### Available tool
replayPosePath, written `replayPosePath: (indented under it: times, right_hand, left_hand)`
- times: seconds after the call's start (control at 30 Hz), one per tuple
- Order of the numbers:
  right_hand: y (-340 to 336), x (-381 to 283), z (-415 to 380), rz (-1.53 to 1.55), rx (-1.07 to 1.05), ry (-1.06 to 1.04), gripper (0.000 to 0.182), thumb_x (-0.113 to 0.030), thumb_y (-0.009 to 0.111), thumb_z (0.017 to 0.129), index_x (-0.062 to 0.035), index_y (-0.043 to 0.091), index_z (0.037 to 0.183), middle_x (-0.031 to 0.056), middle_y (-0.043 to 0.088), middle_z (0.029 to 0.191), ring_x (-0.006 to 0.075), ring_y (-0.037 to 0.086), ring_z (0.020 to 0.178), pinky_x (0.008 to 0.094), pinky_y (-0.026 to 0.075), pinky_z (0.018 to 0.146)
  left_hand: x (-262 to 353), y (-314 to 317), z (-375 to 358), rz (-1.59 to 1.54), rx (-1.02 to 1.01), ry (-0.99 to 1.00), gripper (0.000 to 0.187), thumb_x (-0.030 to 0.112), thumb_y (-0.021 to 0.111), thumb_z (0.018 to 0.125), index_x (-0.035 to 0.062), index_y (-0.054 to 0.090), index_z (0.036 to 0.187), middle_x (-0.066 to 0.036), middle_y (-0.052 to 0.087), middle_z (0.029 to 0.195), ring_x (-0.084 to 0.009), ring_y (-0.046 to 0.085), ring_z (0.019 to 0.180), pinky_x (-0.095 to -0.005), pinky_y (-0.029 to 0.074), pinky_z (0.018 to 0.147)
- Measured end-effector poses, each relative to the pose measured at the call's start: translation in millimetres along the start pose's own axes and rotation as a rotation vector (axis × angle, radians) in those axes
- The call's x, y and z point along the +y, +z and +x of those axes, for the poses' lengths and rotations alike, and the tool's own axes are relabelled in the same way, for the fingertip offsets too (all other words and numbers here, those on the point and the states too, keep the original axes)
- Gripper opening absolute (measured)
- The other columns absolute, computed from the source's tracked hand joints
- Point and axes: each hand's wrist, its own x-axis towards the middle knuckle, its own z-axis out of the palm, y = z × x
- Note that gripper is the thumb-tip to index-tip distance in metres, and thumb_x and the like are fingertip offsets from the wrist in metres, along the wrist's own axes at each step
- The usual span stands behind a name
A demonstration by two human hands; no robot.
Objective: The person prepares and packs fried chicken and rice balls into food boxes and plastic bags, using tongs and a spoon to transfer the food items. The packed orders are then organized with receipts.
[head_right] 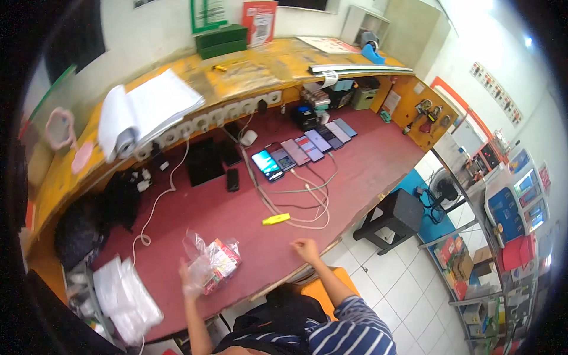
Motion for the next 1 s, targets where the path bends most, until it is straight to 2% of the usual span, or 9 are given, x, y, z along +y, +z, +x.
replayPosePath:
  times: [0.07, 0.27, 0.4, 0.5, 0.6, 0.7, 0.73, 0.83, 1.0]
  right_hand:
    - [-48.2, 22.7, -1.9, -0.012, 0.165, 0.136, 0.019, -0.021, 0.064, 0.073, -0.0024, 0.065, 0.079, 0.0087, 0.063, 0.066, 0.0131, 0.058, 0.057, 0.0274, 0.045, 0.055]
    - [-74.7, 72.4, -42.8, 0.105, 0.388, 0.361, 0.016, -0.016, 0.063, 0.075, -0.0007, 0.065, 0.077, 0.0021, 0.058, 0.058, 0.0072, 0.051, 0.052, 0.0218, 0.04, 0.048]
    - [-59.2, 78.7, -55.2, 0.191, 0.429, 0.48, 0.016, -0.016, 0.063, 0.077, -0.0005, 0.065, 0.076, -0.0007, 0.057, 0.059, 0.0057, 0.049, 0.053, 0.0211, 0.04, 0.047]
    - [-50.8, 80.0, -26.2, 0.281, 0.392, 0.496, 0.015, -0.015, 0.062, 0.078, 0.0003, 0.064, 0.078, -0.0008, 0.057, 0.062, 0.0052, 0.049, 0.054, 0.02, 0.04, 0.049]
    - [-64.7, 78.0, 6.4, 0.528, 0.39, 0.468, 0.014, -0.013, 0.062, 0.079, 0.001, 0.063, 0.08, -0.0004, 0.058, 0.064, 0.0051, 0.048, 0.055, 0.0193, 0.04, 0.051]
    - [-94.2, 71.1, 39.8, 0.534, 0.3, 0.47, 0.01, -0.008, 0.061, 0.078, 0.0014, 0.062, 0.081, -0.0004, 0.058, 0.066, 0.0052, 0.05, 0.057, 0.0179, 0.04, 0.053]
    - [-101.4, 72.0, 45.5, 0.527, 0.289, 0.468, 0.01, -0.008, 0.061, 0.078, 0.0014, 0.062, 0.081, -0.0004, 0.058, 0.066, 0.0052, 0.05, 0.057, 0.0179, 0.04, 0.053]
    - [-118.3, 87.0, 54.5, 0.464, 0.309, 0.382, 0.013, -0.011, 0.062, 0.078, 0.0014, 0.062, 0.08, -0.0017, 0.056, 0.063, 0.004, 0.047, 0.055, 0.0175, 0.038, 0.051]
    - [-131.2, 98.0, 76.3, 0.366, 0.188, 0.283, 0.015, -0.013, 0.06, 0.08, 0.002, 0.062, 0.08, -0.0021, 0.057, 0.065, 0.0038, 0.048, 0.058, 0.0186, 0.039, 0.053]
  left_hand:
    - [59.4, 43.3, -1.3, 0.888, 0.037, 0.557, 0.065, 0.008, 0.055, 0.071, 0.0022, 0.027, 0.13, -0.018, 0.035, 0.127, -0.0275, 0.032, 0.12, -0.0388, 0.021, 0.102]
    - [127.8, 209.9, 80.3, 0.676, -0.517, 0.767, 0.064, 0.008, 0.056, 0.066, -0.0006, 0.033, 0.126, -0.015, 0.036, 0.129, -0.0258, 0.032, 0.122, -0.0359, 0.021, 0.102]
    - [89.3, 330.9, 135.6, 0.769, -0.74, 0.65, 0.05, 0.007, 0.057, 0.073, 0.0013, 0.041, 0.12, -0.011, 0.046, 0.121, -0.0219, 0.042, 0.114, -0.0329, 0.031, 0.096]
    - [80.0, 439.7, 153.8, 0.761, -0.921, 0.898, 0.043, 0.006, 0.055, 0.072, 0.0062, 0.05, 0.114, -0.014, 0.042, 0.124, -0.0249, 0.037, 0.118, -0.0347, 0.028, 0.098]
    - [59.9, 544.7, 183.8, 0.751, -0.873, 1.185, 0.037, 0.015, 0.059, 0.072, 0.0134, 0.055, 0.109, -0.018, 0.036, 0.126, -0.0333, 0.035, 0.116, -0.0392, 0.029, 0.095]
    - [49.2, 618.4, 188.7, 0.589, -0.753, 0.975, 0.03, 0.014, 0.062, 0.074, 0.0069, 0.059, 0.103, -0.015, 0.049, 0.11, -0.0244, 0.048, 0.101, -0.031, 0.037, 0.086]
    - [46.5, 630.1, 190.0, 0.512, -0.759, 0.841, 0.028, 0.011, 0.062, 0.074, 0.0041, 0.06, 0.102, -0.011, 0.053, 0.104, -0.0182, 0.052, 0.094, -0.0271, 0.039, 0.082]
    - [46.2, 617.9, 170.4, 0.522, -0.557, 0.812, 0.02, 0.006, 0.061, 0.072, 0.0039, 0.063, 0.092, -0.011, 0.057, 0.085, -0.0195, 0.057, 0.079, -0.0245, 0.043, 0.07]
    - [-41.5, 461.2, 135.3, 0.51, -0.562, 0.675, 0.041, -0.003, 0.053, 0.074, 0.0078, 0.053, 0.113, -0.011, 0.051, 0.1, -0.0198, 0.05, 0.096, -0.0273, 0.038, 0.082]
